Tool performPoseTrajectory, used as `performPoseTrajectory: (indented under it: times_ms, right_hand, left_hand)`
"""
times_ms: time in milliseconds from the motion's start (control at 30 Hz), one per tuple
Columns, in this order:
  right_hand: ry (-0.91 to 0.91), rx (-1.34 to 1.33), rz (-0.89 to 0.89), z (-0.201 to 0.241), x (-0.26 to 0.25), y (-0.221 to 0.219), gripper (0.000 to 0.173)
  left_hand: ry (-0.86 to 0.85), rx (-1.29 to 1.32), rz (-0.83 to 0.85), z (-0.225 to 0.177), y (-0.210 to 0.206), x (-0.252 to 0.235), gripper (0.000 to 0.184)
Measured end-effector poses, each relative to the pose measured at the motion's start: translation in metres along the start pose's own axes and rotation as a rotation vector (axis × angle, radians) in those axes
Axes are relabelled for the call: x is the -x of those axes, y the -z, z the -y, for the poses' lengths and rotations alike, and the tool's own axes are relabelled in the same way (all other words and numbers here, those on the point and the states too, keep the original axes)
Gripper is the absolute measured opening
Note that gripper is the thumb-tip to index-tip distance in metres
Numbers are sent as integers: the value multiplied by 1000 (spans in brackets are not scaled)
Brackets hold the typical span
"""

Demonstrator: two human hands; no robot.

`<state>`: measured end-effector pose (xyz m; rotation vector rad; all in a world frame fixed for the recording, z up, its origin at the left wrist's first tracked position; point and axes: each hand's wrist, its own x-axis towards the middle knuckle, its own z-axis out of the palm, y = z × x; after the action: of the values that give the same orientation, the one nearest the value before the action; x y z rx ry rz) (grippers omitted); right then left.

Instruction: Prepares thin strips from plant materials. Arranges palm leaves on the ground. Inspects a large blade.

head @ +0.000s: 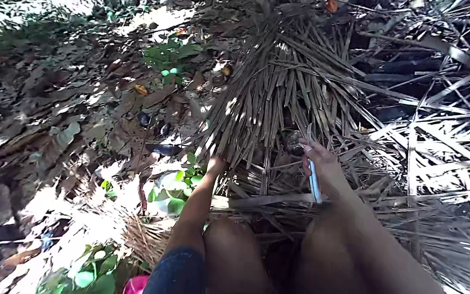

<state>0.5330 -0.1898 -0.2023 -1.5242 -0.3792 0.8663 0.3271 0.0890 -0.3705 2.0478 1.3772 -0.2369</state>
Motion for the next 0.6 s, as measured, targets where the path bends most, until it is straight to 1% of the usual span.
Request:
performPoseTrajectory:
  times_ms: [67, 133, 200, 300, 367, 433, 500, 567, 600]
  right_hand:
    - [19, 58, 45, 3, 5, 6, 36]
    - [26, 68, 61, 3, 5, 13, 36]
    - [15, 72, 60, 4, 4, 16, 36]
    - [4, 87, 82, 5, -2, 14, 35]
    - [5, 99, 109, 4, -6, 9, 34]
    - [3, 115, 133, 5, -9, 3, 34]
    - [7, 140, 162, 6, -11, -2, 34]
    - [1, 187, 186, 7, -14, -5, 36]
    - [3, 210, 193, 6, -17, -7, 36]
  left_hand:
    - [78, -39, 37, 10, -21, -19, 62]
    - [122, -57, 63, 11, -29, -28, 70]
    - [142, -68, 43, 4, -27, -29, 64]
    - [187, -100, 33, -18, -4, -25, 60]
    - [230, -137, 5, -19, 16, -22, 63]
    - [236, -123, -84, -6, 37, -13, 59]
    - [230, -17, -134, 18, 59, 4, 58]
    - [211, 57, -137, 45, 79, 36, 58]
    - [210, 23, -159, 54, 90, 59, 59]
